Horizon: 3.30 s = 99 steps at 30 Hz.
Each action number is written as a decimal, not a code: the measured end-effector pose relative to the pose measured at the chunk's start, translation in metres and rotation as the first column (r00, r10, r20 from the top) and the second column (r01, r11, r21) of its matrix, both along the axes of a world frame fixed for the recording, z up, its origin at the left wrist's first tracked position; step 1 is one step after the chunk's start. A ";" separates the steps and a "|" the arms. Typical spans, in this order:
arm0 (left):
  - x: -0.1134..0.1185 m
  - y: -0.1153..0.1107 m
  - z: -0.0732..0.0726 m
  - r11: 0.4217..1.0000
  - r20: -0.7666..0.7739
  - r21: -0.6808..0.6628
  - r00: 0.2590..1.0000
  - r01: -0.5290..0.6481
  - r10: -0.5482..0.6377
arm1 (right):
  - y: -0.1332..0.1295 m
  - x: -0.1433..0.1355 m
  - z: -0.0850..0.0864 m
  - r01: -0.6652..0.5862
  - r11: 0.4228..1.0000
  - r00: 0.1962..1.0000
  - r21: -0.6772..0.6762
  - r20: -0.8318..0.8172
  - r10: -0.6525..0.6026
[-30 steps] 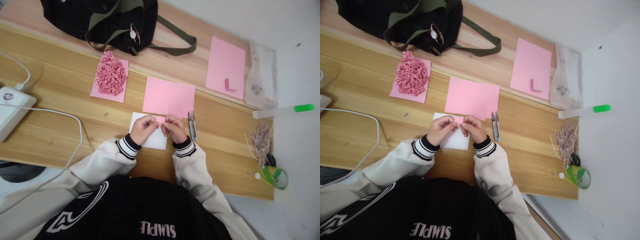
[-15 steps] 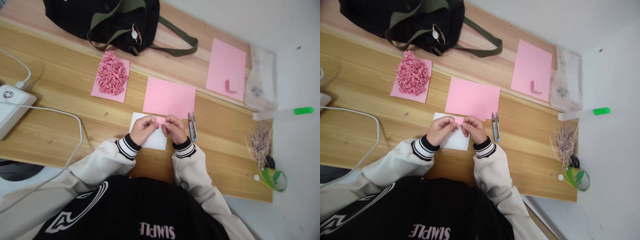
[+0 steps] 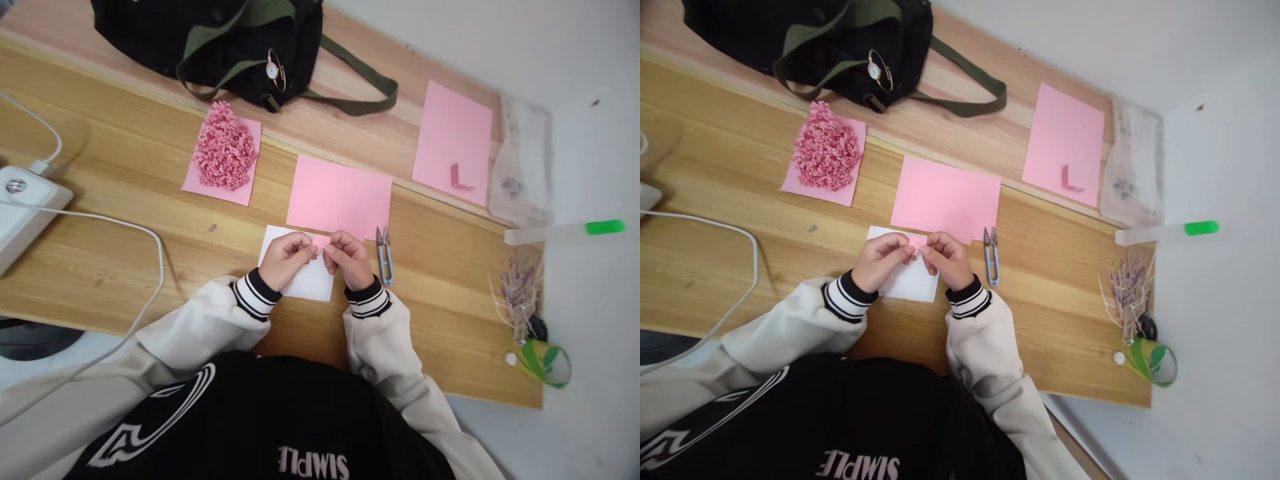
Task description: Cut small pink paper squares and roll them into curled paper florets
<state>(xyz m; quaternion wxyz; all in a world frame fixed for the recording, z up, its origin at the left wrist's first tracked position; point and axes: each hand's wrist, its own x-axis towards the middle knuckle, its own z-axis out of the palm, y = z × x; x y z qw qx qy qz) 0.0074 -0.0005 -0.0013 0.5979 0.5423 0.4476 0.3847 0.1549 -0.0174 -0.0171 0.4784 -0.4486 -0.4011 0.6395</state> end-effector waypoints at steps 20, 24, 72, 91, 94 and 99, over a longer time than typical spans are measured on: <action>0.000 0.000 0.001 1.000 -0.014 -0.005 1.000 0.003 -0.003 | 0.000 0.000 0.006 -0.023 0.999 0.998 -0.040 0.053 0.025; 0.000 0.000 0.001 1.000 -0.012 -0.003 1.000 0.007 -0.007 | -0.001 0.000 0.005 -0.026 0.999 0.999 -0.031 0.041 0.027; 0.001 0.000 0.003 0.999 0.001 -0.029 1.000 -0.014 0.014 | 0.000 0.009 0.000 -0.076 0.994 0.993 -0.081 -0.095 0.068; 0.001 0.000 0.003 0.999 0.024 -0.039 1.000 -0.006 0.007 | 0.001 0.004 0.001 -0.034 0.997 0.999 -0.074 -0.005 0.034; 0.001 0.001 0.002 0.999 0.025 -0.037 1.000 -0.004 0.005 | 0.001 0.004 0.002 -0.031 0.997 1.000 -0.073 -0.003 0.030; 0.001 0.000 0.002 0.999 0.022 -0.034 1.000 -0.003 0.004 | 0.000 0.004 0.003 -0.033 0.996 0.999 -0.083 0.017 0.035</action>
